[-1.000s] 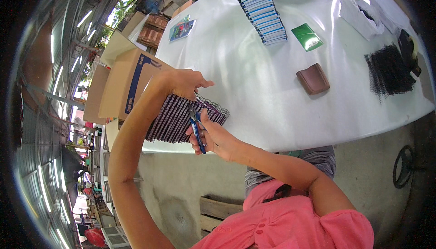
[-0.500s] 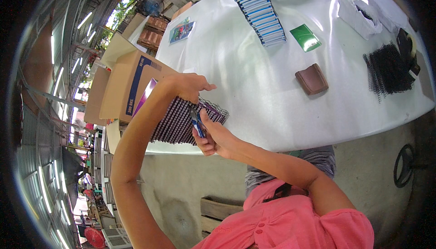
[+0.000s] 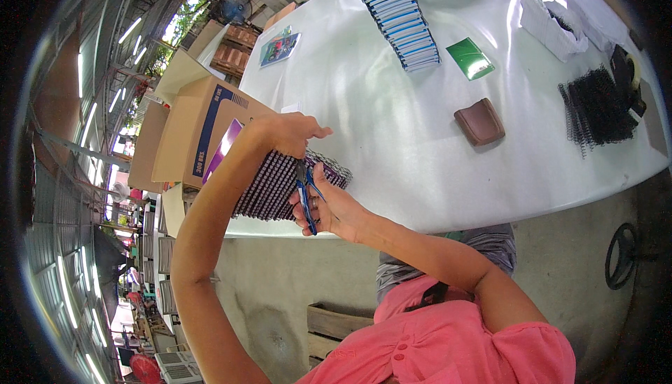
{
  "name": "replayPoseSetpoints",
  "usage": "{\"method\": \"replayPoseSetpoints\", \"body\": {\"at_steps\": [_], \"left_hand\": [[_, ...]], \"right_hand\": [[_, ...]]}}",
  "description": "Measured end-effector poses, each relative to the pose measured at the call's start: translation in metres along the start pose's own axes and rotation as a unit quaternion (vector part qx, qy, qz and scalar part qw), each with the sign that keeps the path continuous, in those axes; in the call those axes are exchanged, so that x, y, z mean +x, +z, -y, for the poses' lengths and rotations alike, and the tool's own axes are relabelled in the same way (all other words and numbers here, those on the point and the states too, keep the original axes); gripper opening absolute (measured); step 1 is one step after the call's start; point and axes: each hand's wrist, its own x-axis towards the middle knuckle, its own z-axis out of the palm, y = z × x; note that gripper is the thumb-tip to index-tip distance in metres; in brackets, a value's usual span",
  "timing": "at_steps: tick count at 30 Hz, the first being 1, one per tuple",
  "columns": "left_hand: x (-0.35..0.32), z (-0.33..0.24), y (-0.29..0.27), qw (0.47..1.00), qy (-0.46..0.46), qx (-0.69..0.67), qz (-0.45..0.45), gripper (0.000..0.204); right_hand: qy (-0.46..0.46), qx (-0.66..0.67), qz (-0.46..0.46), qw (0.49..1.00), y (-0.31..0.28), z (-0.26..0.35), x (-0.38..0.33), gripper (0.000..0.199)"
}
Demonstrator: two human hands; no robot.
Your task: The person trims excess material from the spiral bindings of notebook stacks using a pair of shears and then combines two different stacks of notebooks into a single larger stack.
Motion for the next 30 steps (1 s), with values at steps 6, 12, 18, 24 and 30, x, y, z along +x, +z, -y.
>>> {"method": "replayPoseSetpoints", "body": {"at_steps": [6, 12, 18, 24, 30], "left_hand": [[0.001, -0.002, 0.003, 1.0, 0.011, 0.015, -0.015, 0.08], [-0.004, -0.009, 0.004, 1.0, 0.011, 0.011, -0.022, 0.079], [-0.008, -0.013, 0.0, 0.999, 0.008, 0.014, -0.029, 0.079], [-0.002, -0.008, 0.005, 1.0, 0.01, 0.013, -0.016, 0.08], [0.008, -0.005, 0.015, 0.998, 0.031, 0.036, -0.038, 0.079]], "right_hand": [[0.026, 0.043, 0.016, 0.999, -0.007, 0.003, 0.003, 0.077], [0.014, -0.042, -0.027, 0.999, -0.002, -0.01, -0.004, 0.077], [-0.014, -0.032, -0.048, 0.998, -0.008, -0.011, 0.001, 0.082], [-0.01, -0.018, -0.063, 0.998, -0.002, -0.007, 0.002, 0.078], [0.008, -0.009, -0.046, 0.999, -0.011, -0.004, 0.001, 0.072]]}}
